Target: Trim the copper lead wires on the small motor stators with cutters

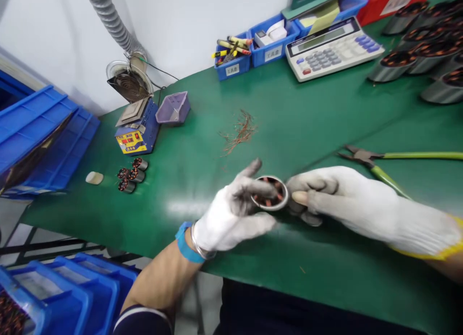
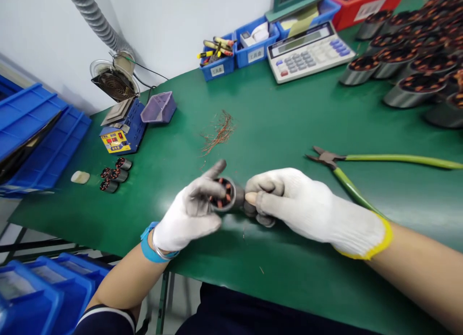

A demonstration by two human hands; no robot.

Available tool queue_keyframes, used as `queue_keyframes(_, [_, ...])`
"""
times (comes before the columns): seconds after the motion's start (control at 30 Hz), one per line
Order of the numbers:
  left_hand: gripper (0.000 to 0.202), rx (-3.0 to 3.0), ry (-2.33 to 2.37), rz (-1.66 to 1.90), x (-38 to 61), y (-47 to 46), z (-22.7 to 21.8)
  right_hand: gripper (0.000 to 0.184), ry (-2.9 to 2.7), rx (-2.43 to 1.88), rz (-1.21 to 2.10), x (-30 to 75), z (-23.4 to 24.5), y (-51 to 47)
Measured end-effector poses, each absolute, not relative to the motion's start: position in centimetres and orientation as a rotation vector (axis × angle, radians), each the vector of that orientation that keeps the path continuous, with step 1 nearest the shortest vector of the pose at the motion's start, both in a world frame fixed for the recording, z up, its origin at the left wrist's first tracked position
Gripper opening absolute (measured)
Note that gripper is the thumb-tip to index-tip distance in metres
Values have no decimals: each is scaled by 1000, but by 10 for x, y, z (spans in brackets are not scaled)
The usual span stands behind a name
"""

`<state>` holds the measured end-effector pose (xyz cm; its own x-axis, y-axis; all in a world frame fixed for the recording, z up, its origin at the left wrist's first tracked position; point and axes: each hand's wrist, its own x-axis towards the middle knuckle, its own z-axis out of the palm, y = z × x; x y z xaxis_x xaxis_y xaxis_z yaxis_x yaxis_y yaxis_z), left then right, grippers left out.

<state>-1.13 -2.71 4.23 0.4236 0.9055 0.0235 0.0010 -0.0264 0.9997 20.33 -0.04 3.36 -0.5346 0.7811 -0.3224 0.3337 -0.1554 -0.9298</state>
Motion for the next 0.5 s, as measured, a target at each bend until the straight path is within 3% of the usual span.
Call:
queue_keyframes(0.13, [50, 1466, 1109, 1249, -9, -32, 38, 57, -1736, -1189, 1804, 201, 39, -4])
queue_keyframes(0.27, [56, 1157, 1087, 565, -10, -23, 38, 54, -2046, -1257, 1484, 202, 42, -6])
queue_keyframes(0.33, [49, 1041, 955, 453, -11, -21, 42, 55, -2061, -1321, 1433, 203, 39, -5])
queue_keyframes(0.43, [40, 1085, 883, 937, -12, -21, 48, 58, -1906, -1369, 1647, 204, 33, -3])
queue_keyframes(0.5, [48, 1129, 897, 1158, -12, -21, 49, 58, -1776, -1309, 1805, 203, 31, -4])
